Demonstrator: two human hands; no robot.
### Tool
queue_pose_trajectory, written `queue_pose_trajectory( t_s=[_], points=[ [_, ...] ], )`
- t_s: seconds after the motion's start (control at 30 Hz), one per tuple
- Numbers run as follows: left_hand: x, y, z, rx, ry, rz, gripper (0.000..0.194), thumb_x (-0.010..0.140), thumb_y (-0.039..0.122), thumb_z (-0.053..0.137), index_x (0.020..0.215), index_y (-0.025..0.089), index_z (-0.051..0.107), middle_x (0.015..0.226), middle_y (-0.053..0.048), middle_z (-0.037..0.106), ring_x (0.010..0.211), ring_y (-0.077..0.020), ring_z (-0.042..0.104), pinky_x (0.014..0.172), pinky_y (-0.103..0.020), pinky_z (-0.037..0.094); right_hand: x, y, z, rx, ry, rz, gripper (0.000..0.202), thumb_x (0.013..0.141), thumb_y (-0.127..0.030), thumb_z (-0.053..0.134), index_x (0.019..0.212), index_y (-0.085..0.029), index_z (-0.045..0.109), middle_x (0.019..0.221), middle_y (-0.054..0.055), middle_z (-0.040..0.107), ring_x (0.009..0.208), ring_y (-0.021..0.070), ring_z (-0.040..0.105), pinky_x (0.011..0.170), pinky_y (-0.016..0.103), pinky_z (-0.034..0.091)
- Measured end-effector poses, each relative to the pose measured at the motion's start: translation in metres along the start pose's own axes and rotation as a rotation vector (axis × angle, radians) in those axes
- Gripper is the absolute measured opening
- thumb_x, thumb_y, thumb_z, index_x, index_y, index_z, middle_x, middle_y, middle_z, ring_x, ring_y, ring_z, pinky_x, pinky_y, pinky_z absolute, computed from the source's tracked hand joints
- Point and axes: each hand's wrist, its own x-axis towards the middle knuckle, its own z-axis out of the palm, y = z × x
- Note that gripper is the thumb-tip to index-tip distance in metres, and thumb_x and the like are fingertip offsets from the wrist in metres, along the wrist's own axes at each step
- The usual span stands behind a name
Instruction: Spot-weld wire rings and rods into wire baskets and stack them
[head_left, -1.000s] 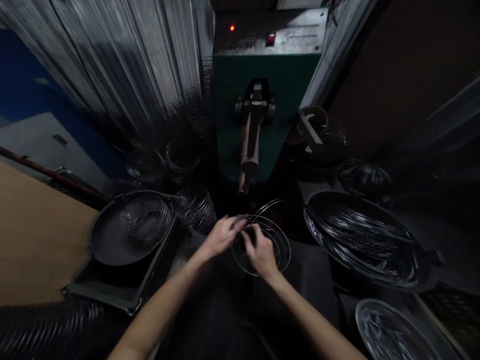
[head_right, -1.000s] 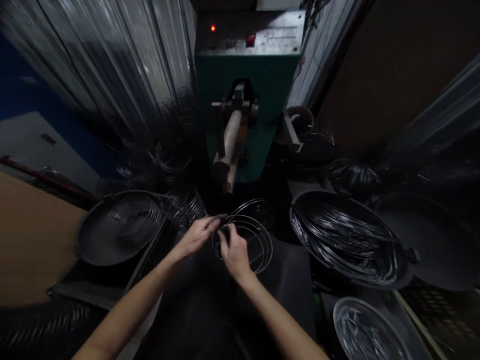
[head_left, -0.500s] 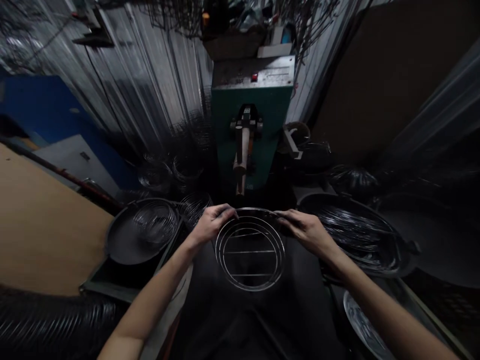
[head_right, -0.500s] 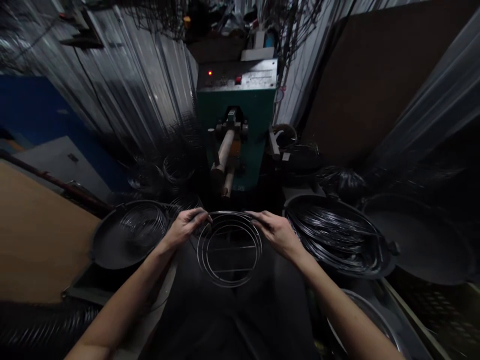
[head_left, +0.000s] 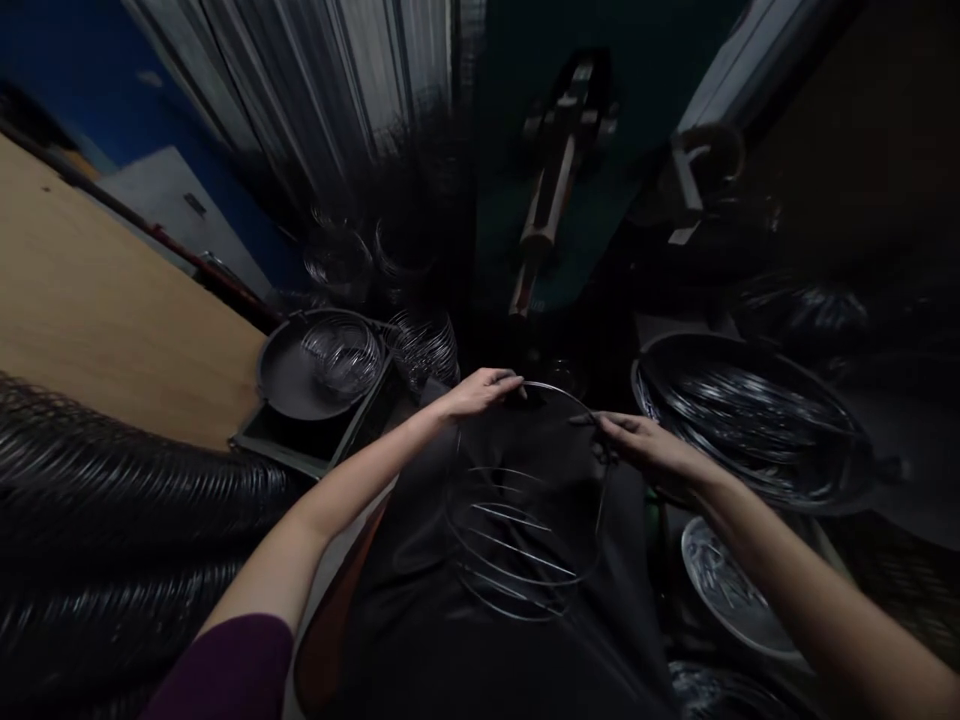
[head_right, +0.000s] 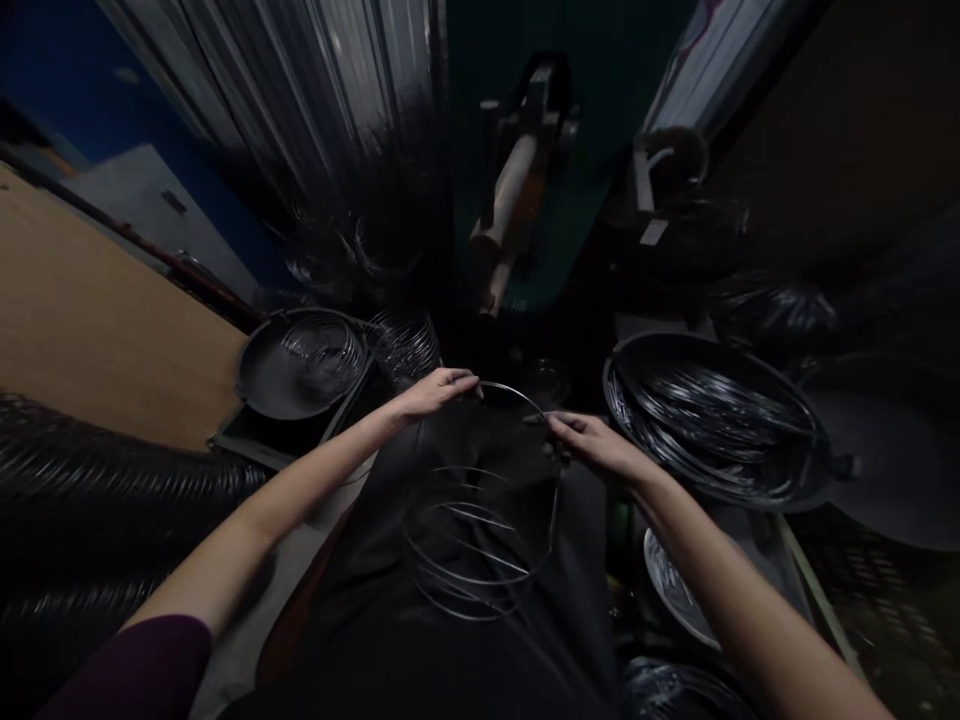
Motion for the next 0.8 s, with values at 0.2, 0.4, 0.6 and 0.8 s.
queue_pose_trajectory(
  t_s=[0.2, 0.4, 0.6, 0.8],
  points=[
    [0.012, -0.019, -0.001, 0.822, 0.066, 0.166, 0.037, 0.089, 0.017, 0.039, 0.123, 0.024, 0.053, 0.097, -0.005, 0.066, 0.080, -0.0152, 0.062, 0.067, -0.023, 0.042, 0.020, -0.003, -0.007, -0.195, 0.025, -0.044, 0.058, 0.065, -0.067, 0.062, 0.088, -0.015, 0.070, 0.072, 0.008, 0.065, 0.065, 0.0184, 0.059, 0.062, 0.029, 0.046],
    [0.028, -0.031, 0.001, 1.151, -0.003, 0.118, 0.046, 0.089, 0.015, 0.037, 0.134, 0.020, 0.043, 0.100, -0.011, 0.065, 0.078, -0.0202, 0.063, 0.062, -0.028, 0.042, 0.033, 0.002, 0.019, -1.059, 0.383, -0.126, 0.036, 0.091, -0.035, 0.037, 0.113, -0.017, 0.060, 0.091, 0.013, 0.067, 0.076, 0.0256, 0.063, 0.065, 0.034, 0.045],
    [0.035, -0.045, 0.001, 1.117, 0.013, 0.136, 0.044, 0.091, 0.018, 0.036, 0.135, 0.020, 0.042, 0.101, -0.011, 0.065, 0.083, -0.0208, 0.062, 0.067, -0.030, 0.042, 0.048, 0.011, 0.028, -1.094, 0.367, -0.218, 0.042, 0.093, -0.030, 0.033, 0.130, -0.020, 0.049, 0.111, 0.013, 0.063, 0.084, 0.0262, 0.061, 0.068, 0.034, 0.045],
    [0.040, -0.062, 0.001, 1.025, 0.026, 0.104, 0.042, 0.091, 0.015, 0.036, 0.132, 0.019, 0.045, 0.096, -0.010, 0.064, 0.082, -0.0186, 0.061, 0.074, -0.032, 0.043, 0.059, 0.017, 0.028, -1.119, 0.347, -0.147, 0.048, 0.090, -0.024, 0.037, 0.137, -0.021, 0.042, 0.107, 0.012, 0.064, 0.080, 0.0259, 0.060, 0.068, 0.035, 0.044]
  ],
)
